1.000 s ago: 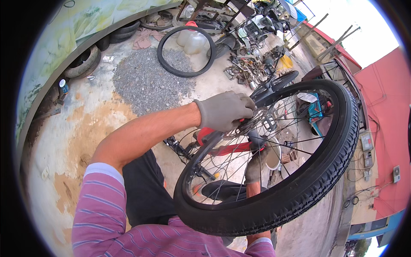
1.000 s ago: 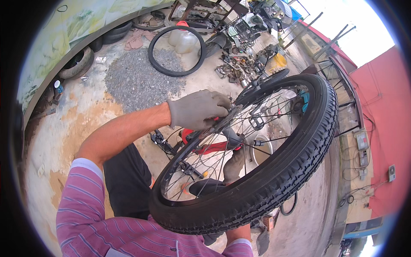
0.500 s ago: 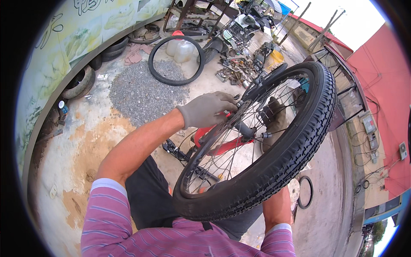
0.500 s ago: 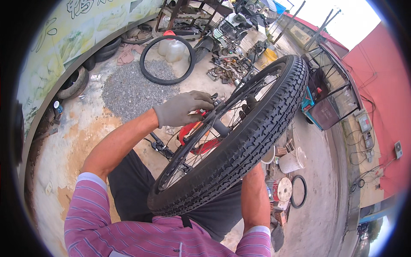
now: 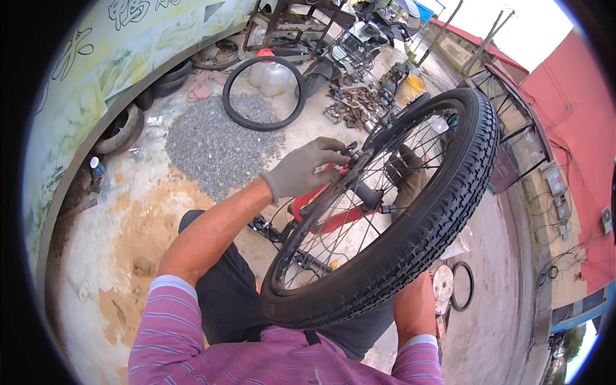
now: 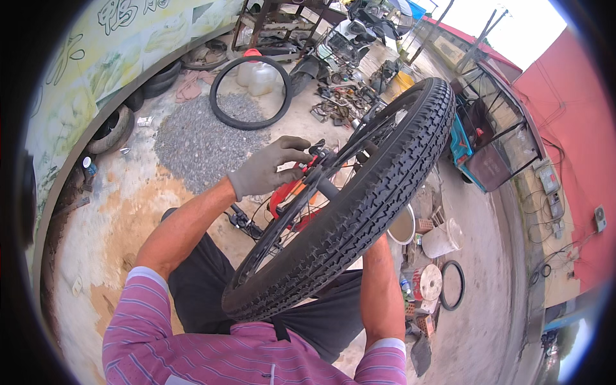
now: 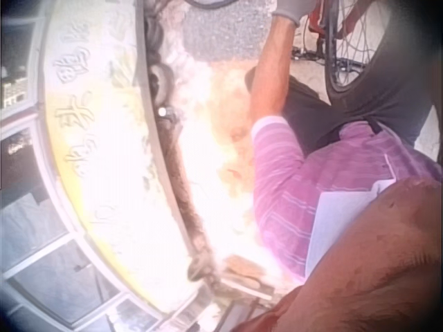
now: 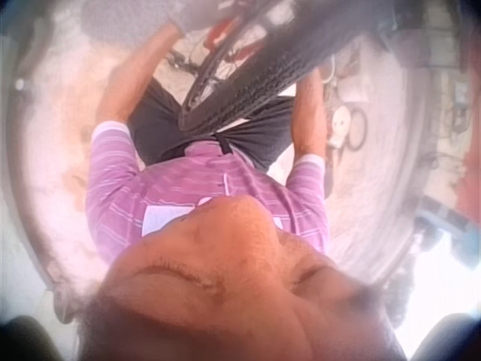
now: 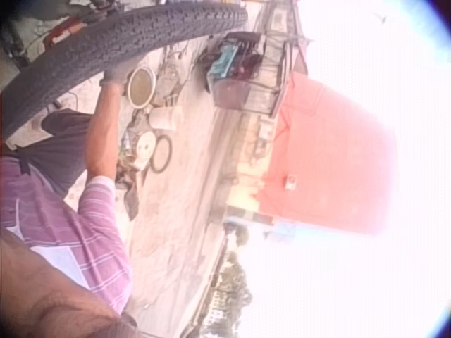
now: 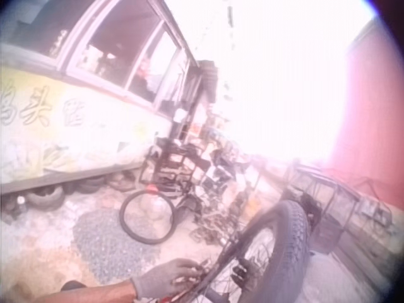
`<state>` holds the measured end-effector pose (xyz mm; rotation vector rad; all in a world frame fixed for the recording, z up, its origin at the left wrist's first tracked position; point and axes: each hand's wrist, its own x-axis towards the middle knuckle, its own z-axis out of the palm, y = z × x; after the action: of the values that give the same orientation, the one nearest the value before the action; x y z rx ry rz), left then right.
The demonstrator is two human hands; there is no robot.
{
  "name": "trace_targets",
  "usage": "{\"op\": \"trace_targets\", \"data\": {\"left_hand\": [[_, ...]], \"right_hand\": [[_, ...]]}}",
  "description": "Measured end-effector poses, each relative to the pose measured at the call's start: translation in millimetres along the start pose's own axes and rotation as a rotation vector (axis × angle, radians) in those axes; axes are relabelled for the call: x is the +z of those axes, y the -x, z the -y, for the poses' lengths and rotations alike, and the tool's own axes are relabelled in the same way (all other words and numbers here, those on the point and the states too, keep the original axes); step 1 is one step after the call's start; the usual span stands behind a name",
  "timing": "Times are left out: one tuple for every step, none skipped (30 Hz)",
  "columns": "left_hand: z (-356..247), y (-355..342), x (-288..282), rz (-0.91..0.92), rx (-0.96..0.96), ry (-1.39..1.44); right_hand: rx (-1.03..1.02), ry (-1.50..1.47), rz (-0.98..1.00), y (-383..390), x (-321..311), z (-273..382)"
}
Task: The person uses a red tool to adjust the rear hub of a bicycle wheel. They repeatedly tighten and loosen the hub, rotate the wheel to check alignment, and make small adjustments throughout the clip.
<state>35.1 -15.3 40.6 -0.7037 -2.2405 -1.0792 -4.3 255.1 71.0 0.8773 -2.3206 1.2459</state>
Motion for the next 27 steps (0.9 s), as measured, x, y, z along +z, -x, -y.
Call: {"op": "trace_targets", "data": {"left_hand": [[-0.1, 0.0, 0.3, -0.005, -0.012, 0.016], [-0.4, 0.3, 0.8, -0.003, -0.023, 0.032], [-0.5, 0.6, 1.1, 0.013, -0.062, 0.087], [-1.0, 1.2, 1.5, 0.038, -0.104, 0.142], [-1.4, 1.7, 1.8, 0.076, -0.168, 0.198], [-1.9, 1.8, 1.8, 0.06, -0.133, 0.169], [-2.5, 1.8, 1.7, 0.058, -0.117, 0.14], [-3.0, 1.3, 1.1, 0.056, -0.102, 0.108], [-3.7, 0.7, 0.5, 0.061, -0.106, 0.119], [-4.2, -0.1, -0.4, 0.065, -0.111, 0.129], [-4.8, -0.7, -1.1, 0.078, -0.12, 0.141], [-4.9, -1.6, -1.4, 0.091, -0.113, 0.092], [-4.5, -2.0, -2.0, 0.11, -0.11, 0.044], [-4.0, -1.8, -1.9, 0.13, -0.104, -0.006], [-3.0, -2.0, -0.7, 0.123, -0.087, -0.002], [-1.2, -1.6, 0.2, 0.085, -0.041, -0.024], [0.7, -0.8, 2.2, 0.045, 0.005, -0.045], [3.6, -0.6, 3.2, -0.01, 0.057, -0.062], [5.1, -0.2, 7.8, 0.049, -0.174, 0.321], [7.2, -1.3, 11.9, 0.047, -0.334, 0.547], [7.3, 2.6, 12.8, 0.056, -0.405, 0.625], [8.5, 3.2, 12.3, 0.067, -0.355, 0.531], [9.0, 3.5, 11.1, 0.073, -0.306, 0.435], [8.5, 3.9, 9.4, 0.075, -0.257, 0.34], [8.2, 2.9, 6.1, 0.064, -0.131, 0.193], [6.4, 2.2, 5.0, 0.049, -0.073, 0.128], [4.3, 1.3, 3.8, 0.03, -0.016, 0.063]], "right_hand": [[0.0, 0.003, -0.002, 1.7, -0.9, -0.3], [-0.001, 0.006, -0.002, 2.5, -1.9, -1.1], [0.001, 0.001, -0.005, 2.7, -1.8, -2.0], [-0.002, 0.007, -0.005, 3.7, -2.8, -2.8], [-0.006, 0.009, -0.002, 3.1, -3.0, -3.9], [-0.012, 0.009, -0.001, 2.5, -3.8, -4.9], [-0.018, 0.011, 0.001, 0.4, -4.1, -6.1], [-0.026, 0.017, 0.003, -1.8, -4.9, -6.9], [-0.033, 0.022, 0.008, -3.4, -5.3, -7.3], [-0.037, 0.016, 0.006, -6.1, -4.9, -7.5], [-0.023, -0.03, -0.003, -7.3, -4.4, -6.8], [0.01, -0.117, -0.017, -8.9, -3.6, -5.8], [0.07, -0.274, -0.043, -9.2, -1.7, -3.8], [0.127, -0.431, -0.078, -9.1, 0.6, -1.2], [0.193, -0.546, -0.114, -11.7, 1.8, 1.1], [0.192, -0.57, -0.139, -14.5, 3.3, 3.6], [0.19, -0.594, -0.164, -17.3, 4.6, 6.1], [0.125, -0.523, -0.176, -22.1, 6.7, 8.5], [0.123, -0.496, -0.16, -21.4, 4.7, 11.3], [0.121, -0.469, -0.144, -22.3, 4.4, 14.0], [0.18, -0.486, -0.101, -21.1, -0.2, 16.3], [0.197, -0.488, -0.087, -20.8, -1.4, 19.0], [0.213, -0.489, -0.073, -20.5, -2.8, 21.5], [0.23, -0.49, -0.059, -19.9, -3.2, 24.0], [0.199, -0.407, -0.073, -18.8, -5.1, 26.1], [0.172, -0.398, -0.071, -18.5, -5.7, 28.0], [0.145, -0.388, -0.069, -18.0, -6.1, 29.7]]}}
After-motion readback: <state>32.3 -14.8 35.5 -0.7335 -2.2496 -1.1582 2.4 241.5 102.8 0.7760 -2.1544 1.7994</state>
